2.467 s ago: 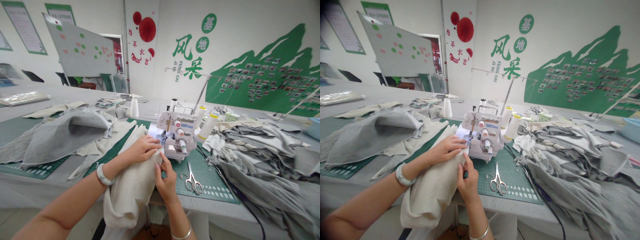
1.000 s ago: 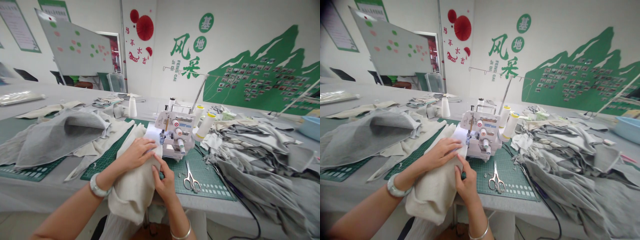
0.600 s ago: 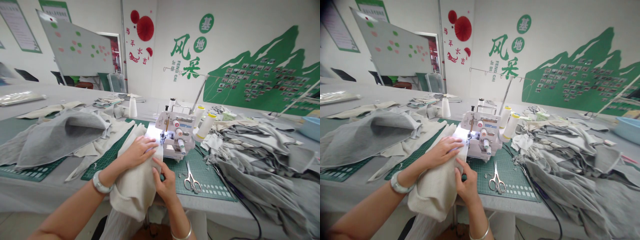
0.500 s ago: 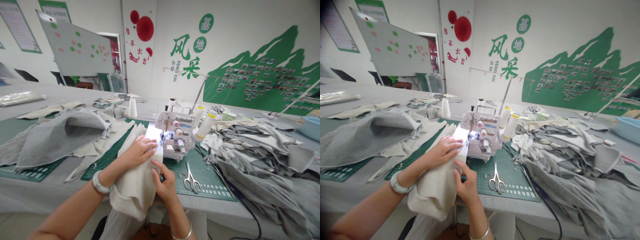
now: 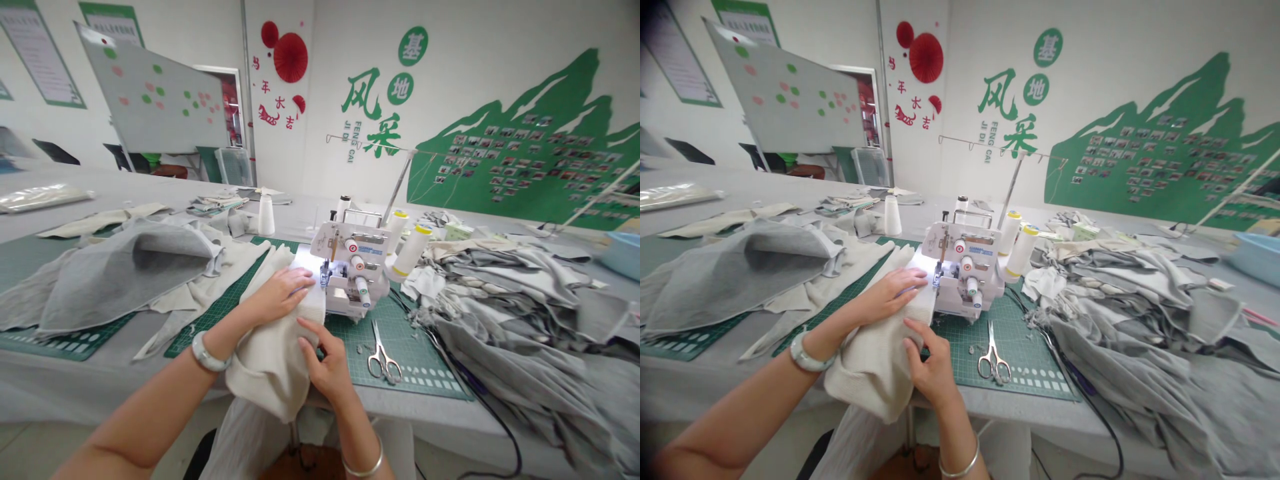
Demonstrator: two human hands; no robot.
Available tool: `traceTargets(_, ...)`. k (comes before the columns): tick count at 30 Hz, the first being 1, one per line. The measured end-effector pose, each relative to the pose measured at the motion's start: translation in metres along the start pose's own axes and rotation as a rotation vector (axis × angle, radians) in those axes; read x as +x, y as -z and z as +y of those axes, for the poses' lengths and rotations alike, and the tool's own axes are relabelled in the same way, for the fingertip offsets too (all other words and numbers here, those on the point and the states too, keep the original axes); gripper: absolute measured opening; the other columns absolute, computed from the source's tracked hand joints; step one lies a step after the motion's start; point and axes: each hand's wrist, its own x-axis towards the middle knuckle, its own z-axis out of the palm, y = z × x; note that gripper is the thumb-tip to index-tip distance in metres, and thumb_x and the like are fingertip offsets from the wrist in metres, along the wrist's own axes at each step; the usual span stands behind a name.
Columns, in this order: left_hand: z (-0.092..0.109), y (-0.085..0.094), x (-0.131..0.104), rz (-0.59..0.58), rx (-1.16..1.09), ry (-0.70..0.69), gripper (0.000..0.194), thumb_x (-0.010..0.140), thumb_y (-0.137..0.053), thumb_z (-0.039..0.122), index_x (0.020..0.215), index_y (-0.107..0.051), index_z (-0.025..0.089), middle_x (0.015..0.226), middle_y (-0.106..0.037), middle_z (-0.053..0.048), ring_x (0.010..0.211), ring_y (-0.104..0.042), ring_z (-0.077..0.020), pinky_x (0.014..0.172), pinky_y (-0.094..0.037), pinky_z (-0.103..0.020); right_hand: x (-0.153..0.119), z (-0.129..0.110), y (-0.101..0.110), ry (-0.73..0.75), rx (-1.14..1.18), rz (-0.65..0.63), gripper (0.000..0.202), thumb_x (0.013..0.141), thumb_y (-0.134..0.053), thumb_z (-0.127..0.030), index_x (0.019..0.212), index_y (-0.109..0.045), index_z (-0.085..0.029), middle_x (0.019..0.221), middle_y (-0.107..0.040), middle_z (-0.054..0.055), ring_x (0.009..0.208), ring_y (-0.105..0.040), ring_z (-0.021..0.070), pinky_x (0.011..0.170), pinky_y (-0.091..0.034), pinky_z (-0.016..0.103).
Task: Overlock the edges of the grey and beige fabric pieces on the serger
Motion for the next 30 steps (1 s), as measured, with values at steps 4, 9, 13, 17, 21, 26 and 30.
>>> traceTargets(4,-0.004,0.002,0.003,-0.033,-0.006,-0.004,0.038,0.096,-0.038,0.025,0.128,-0.056,0.017,0.141,-0.051,-0.011,0.134,-0.041,-0.0245,0.115,-0.025,-0.047,0.001,0.001,-0.001,-0.008,0.036,-0.030,0.032,0.087,-0.057,-0.020,0.117,-0.067,-0.021,0.102,-0.074,0.004,0.078,-0.067,0.0159,0.077,-0.054,0.026)
traceTargets(9,0.016,0.010,-0.003,0.039,0.072,-0.018,0.036,0.097,-0.038,0.027,0.126,-0.057,0.017,0.135,-0.056,-0.011,0.128,-0.047,-0.0252,0.111,-0.029,-0.048,0.002,0.002,-0.002,-0.025,0.088,-0.074,0.032,0.088,-0.056,-0.020,0.119,-0.065,-0.021,0.107,-0.073,0.006,0.092,-0.069,0.0197,0.085,-0.054,0.030)
traceTargets(13,0.031,0.010,-0.010,0.012,0.096,-0.056,0.036,0.098,-0.038,0.031,0.126,-0.057,0.019,0.131,-0.058,-0.010,0.121,-0.051,-0.0250,0.105,-0.035,-0.045,0.002,0.003,-0.004,-0.014,0.108,-0.083,0.029,0.089,-0.056,-0.019,0.115,-0.066,-0.020,0.109,-0.073,0.007,0.096,-0.068,0.0210,0.089,-0.053,0.033)
traceTargets(17,0.026,0.007,-0.009,-0.014,0.056,-0.037,0.035,0.098,-0.039,0.028,0.125,-0.058,0.017,0.134,-0.056,-0.012,0.125,-0.049,-0.0247,0.106,-0.035,-0.044,0.002,0.003,-0.004,-0.028,0.087,-0.100,0.031,0.089,-0.056,-0.017,0.117,-0.066,-0.021,0.110,-0.072,0.006,0.096,-0.068,0.0203,0.090,-0.053,0.033)
traceTargets(21,0.019,0.006,-0.004,-0.005,0.031,-0.032,0.033,0.097,-0.040,0.027,0.121,-0.060,0.017,0.133,-0.057,-0.011,0.126,-0.049,-0.0241,0.107,-0.036,-0.044,0.002,0.002,-0.004,-0.026,0.097,-0.131,0.033,0.088,-0.055,-0.016,0.119,-0.065,-0.021,0.114,-0.071,0.006,0.102,-0.067,0.0206,0.093,-0.051,0.033)
traceTargets(26,0.014,0.004,-0.002,0.016,0.032,-0.041,0.033,0.097,-0.042,0.029,0.122,-0.060,0.018,0.133,-0.058,-0.010,0.125,-0.050,-0.0243,0.109,-0.034,-0.045,0.002,0.002,-0.005,-0.034,0.085,-0.129,0.033,0.088,-0.056,-0.017,0.119,-0.064,-0.020,0.110,-0.072,0.007,0.098,-0.068,0.0203,0.089,-0.052,0.032)
traceTargets(30,0.007,0.001,-0.001,0.019,0.020,-0.054,0.034,0.097,-0.042,0.031,0.124,-0.059,0.020,0.135,-0.056,-0.009,0.127,-0.049,-0.0233,0.112,-0.031,-0.044,0.003,0.000,-0.004,-0.021,0.088,-0.129,0.033,0.087,-0.056,-0.018,0.119,-0.065,-0.020,0.112,-0.072,0.007,0.099,-0.068,0.0210,0.090,-0.052,0.032)
